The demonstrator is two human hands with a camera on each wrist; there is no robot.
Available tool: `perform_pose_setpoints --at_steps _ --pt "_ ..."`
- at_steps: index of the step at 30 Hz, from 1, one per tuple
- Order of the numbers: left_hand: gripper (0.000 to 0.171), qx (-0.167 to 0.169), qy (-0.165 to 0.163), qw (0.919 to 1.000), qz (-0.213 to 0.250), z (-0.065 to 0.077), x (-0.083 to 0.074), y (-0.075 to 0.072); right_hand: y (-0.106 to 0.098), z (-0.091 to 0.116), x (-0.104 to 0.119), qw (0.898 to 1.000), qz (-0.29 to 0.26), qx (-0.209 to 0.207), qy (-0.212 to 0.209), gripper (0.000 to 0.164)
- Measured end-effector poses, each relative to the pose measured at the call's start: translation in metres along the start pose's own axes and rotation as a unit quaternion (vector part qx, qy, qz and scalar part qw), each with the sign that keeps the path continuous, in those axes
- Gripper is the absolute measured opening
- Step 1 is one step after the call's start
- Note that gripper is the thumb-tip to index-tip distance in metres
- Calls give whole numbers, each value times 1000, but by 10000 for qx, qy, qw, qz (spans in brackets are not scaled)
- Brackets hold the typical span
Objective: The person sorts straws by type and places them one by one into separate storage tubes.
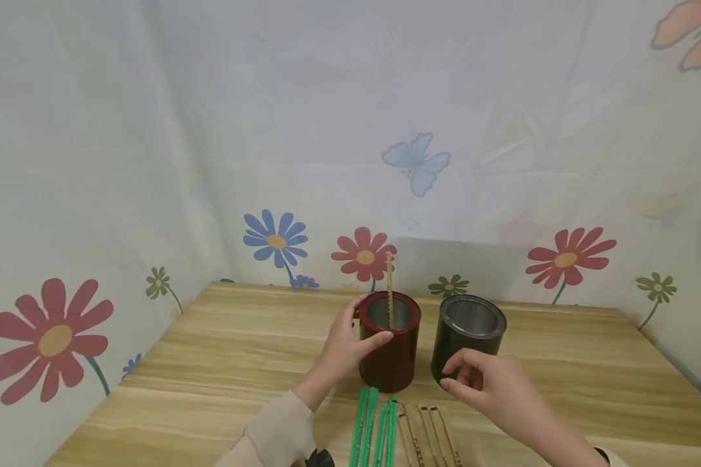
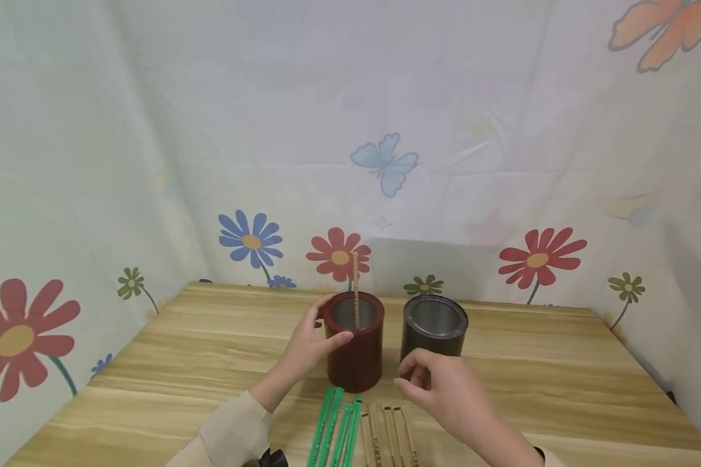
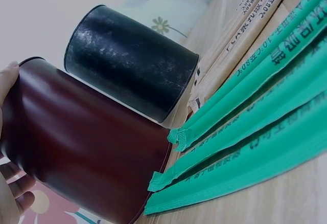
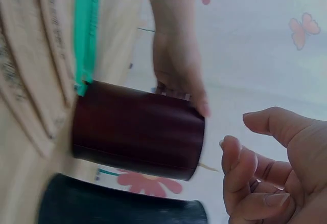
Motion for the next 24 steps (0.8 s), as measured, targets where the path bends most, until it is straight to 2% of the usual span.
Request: perform_pose_setpoints --at_steps 6,19,24 --pt "87 -39 -16 10000 -8 2 0 0 18 7 -17 9998 5 168 66 16" --pt "88 -3 0 10000 -32 0 -3 1 52 20 -54 9922 -94 1084 602 12" --pt "88 14 -44 10000 -62 -1 -3 1 59 24 -62 9935 29 1076 379 11"
Point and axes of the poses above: each hand's wrist, its own z-axis away from the middle knuckle, its own y-axis out of the palm, x = y × z, the point moved 5 cm from there along -z, towards the middle knuckle, and after that the axes turned 8 degrees about x, right-handed, at the moved point
